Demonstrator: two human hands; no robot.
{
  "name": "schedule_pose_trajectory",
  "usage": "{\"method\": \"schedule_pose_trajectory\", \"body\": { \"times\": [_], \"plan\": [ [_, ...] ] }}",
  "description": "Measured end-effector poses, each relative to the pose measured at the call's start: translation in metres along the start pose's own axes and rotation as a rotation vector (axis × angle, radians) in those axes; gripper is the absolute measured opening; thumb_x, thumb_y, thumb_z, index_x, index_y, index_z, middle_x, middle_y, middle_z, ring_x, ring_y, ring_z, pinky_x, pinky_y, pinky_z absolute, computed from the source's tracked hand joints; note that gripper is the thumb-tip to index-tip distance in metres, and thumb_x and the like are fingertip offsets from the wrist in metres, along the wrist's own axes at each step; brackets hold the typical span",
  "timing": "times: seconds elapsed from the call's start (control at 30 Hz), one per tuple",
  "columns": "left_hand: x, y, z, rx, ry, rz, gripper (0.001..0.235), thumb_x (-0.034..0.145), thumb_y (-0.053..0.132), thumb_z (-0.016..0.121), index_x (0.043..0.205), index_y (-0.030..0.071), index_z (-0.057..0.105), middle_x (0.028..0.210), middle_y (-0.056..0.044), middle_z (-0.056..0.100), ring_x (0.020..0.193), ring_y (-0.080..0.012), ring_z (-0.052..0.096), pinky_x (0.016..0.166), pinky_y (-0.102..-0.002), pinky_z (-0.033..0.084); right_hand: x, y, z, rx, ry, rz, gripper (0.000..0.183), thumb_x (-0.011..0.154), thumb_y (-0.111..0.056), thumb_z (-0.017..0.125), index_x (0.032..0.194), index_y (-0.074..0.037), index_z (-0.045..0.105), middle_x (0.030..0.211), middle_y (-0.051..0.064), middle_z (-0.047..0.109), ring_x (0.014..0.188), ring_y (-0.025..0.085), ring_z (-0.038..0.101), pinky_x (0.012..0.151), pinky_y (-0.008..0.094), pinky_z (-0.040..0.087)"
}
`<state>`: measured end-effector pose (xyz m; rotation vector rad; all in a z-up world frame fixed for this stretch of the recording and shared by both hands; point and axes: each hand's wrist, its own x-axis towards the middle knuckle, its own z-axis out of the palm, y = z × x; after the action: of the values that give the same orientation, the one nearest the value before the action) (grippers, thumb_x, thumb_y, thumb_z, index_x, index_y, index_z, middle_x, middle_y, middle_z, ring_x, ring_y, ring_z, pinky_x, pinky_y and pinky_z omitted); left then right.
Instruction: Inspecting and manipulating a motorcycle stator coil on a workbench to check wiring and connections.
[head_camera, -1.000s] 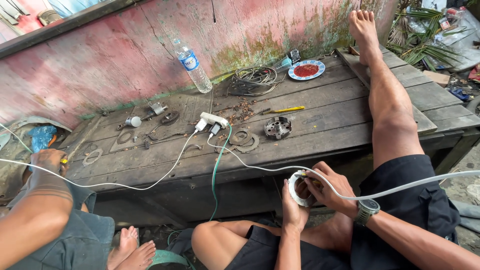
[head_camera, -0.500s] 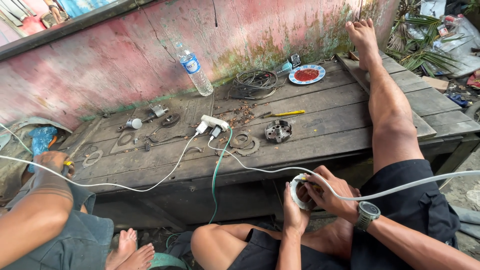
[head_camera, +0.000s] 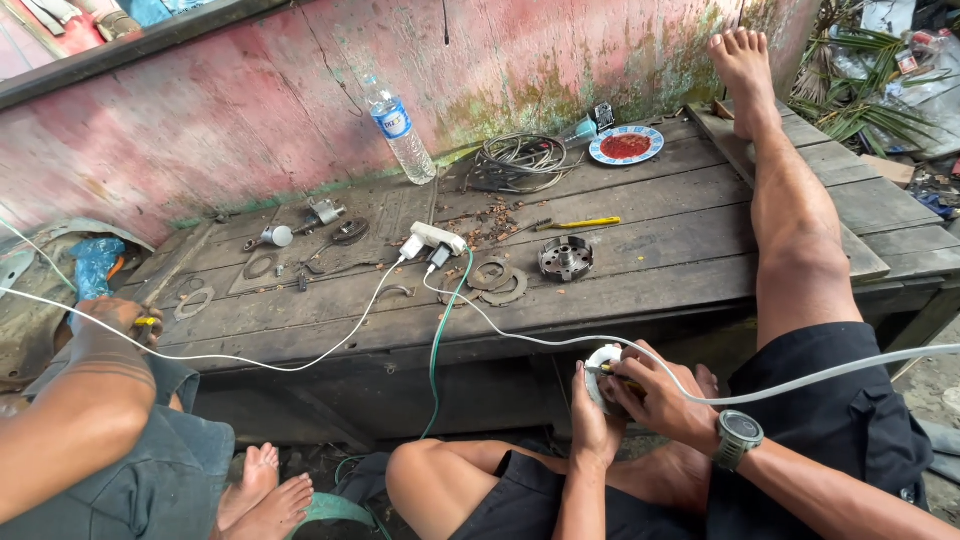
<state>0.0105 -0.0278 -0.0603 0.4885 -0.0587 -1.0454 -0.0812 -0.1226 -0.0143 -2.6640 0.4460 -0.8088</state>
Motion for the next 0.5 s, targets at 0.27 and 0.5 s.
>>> {"method": "schedule_pose_trajectory", "body": {
  "times": [0.27, 0.5],
  "plan": [
    [-0.003, 0.003, 0.008, 0.087, 0.021, -0.015, 0.059, 0.103, 0.053, 0.035, 0.128, 0.010, 0.067, 0.113, -0.008, 0.070, 0.104, -0.0201, 0.065, 0.086, -0.037, 0.053, 0.002, 0.014, 0.006, 0.071, 0.061, 0.083, 0.027, 0.092, -0.040, 0.065, 0.113, -0.023, 0.068, 0.105, -0.002, 0.061, 0.064, 0.023, 0.068, 0.050, 0.041, 0.054],
    [-0.006, 0.005, 0.011, 0.037, 0.034, -0.024, 0.057, 0.103, 0.052, 0.039, 0.129, 0.011, 0.068, 0.107, -0.003, 0.070, 0.100, -0.0140, 0.064, 0.084, -0.025, 0.050, 0.001, 0.009, 0.005, 0.086, 0.010, -0.013, 0.021, 0.092, -0.036, 0.065, 0.109, -0.024, 0.066, 0.105, -0.002, 0.061, 0.057, 0.025, 0.064, 0.043, 0.043, 0.049]
  ]
}}
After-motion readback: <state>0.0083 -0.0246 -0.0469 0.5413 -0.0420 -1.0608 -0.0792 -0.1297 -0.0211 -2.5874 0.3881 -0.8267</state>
